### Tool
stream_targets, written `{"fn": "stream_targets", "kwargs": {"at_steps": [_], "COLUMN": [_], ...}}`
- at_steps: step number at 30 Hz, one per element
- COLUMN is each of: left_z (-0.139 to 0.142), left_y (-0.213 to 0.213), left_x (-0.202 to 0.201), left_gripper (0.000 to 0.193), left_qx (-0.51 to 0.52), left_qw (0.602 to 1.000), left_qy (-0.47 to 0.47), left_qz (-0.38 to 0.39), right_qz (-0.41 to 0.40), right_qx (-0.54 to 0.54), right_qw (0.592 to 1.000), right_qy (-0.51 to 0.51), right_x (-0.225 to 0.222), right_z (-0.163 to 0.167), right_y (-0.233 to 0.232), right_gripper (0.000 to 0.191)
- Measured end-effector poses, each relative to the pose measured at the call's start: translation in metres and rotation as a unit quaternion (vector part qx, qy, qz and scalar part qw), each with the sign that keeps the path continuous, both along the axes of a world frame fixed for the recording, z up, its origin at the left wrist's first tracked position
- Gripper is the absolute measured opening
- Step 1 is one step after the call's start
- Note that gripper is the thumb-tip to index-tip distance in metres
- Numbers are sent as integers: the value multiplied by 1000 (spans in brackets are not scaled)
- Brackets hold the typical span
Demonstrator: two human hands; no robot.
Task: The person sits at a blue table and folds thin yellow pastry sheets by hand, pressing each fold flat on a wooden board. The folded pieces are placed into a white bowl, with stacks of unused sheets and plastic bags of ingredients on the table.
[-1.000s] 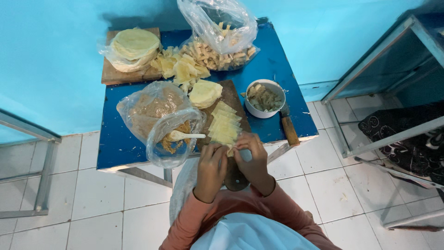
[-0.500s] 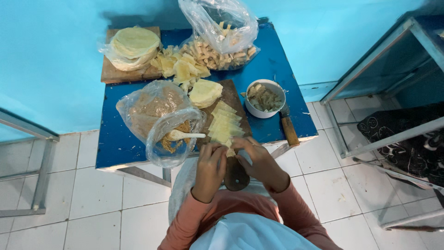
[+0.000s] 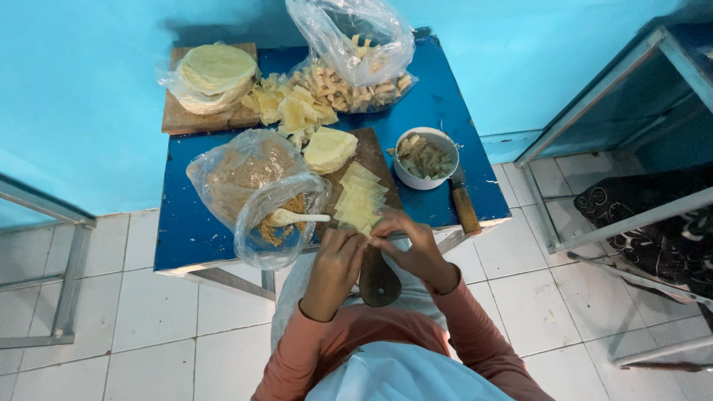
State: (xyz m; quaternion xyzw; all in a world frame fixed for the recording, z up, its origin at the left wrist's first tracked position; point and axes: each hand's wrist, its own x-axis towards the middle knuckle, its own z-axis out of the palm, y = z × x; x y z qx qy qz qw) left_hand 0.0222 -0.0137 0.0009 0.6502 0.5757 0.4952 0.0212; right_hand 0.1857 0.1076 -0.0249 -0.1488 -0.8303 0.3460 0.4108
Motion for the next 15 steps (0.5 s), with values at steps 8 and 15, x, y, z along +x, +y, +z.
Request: {"fn": "stream_targets", "kwargs": {"at_steps": [8,15], "left_z": [-3,2], "left_y": [4,11], "left_x": [0,-3], "left_gripper": [14,11], "left_qx": [-20,-52], "left_qw": [999,997], "left_qy": [-36,-53], "left_qz": [16,30], "right_qz": [9,-5], "right_qx": [49,39], "right_qw": [999,999], "right_qy": [-15,-37], "right_x": [-4,-13], "right_z": [-1,7], "right_y": [5,6], "right_gripper": [31,32]}}
